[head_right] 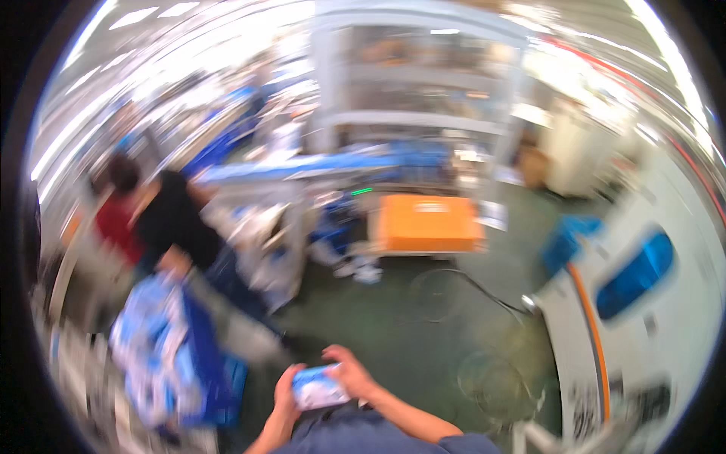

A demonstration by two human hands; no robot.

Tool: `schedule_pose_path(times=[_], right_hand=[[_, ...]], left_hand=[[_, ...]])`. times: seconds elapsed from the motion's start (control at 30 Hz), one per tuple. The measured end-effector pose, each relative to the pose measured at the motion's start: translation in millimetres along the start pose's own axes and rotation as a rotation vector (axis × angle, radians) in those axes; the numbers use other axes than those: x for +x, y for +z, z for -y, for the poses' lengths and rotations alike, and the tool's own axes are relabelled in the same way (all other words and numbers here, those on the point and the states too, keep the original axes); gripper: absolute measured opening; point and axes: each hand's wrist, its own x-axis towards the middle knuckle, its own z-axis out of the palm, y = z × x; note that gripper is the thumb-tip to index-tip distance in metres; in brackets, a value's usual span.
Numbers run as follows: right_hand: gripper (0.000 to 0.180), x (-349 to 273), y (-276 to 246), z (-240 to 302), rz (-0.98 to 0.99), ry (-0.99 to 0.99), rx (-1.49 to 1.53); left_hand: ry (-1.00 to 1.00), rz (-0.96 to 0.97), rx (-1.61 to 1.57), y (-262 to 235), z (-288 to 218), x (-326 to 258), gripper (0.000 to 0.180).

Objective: The person picks up stacks of white tissues and places them into blue and white plastic packaging. They then fold the packaging around the tissues and place the finished packages into a blue basket. The person repeats this process multiple times.

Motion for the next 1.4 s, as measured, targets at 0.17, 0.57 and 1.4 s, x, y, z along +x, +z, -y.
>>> schedule_pose_path(times=[0.17, 0.57, 1.4], right_hand=[[0.053, -3, 26, 51, -0.066, 0.246, -0.003], [0.052, 81, 161, 31, 0.545, 0.344, -0.063], [0.082, 202, 426, 30, 1.475, 0.297, -0.363]], left_hand=[[0.204, -0.013, 0.204, -7, 3, -22, 0.044], [0.440, -0.378, -0.342, -118, -32, -66, 0.021], [0.827, -1.129, -0.381, -242, -141, -99, 0.041]])
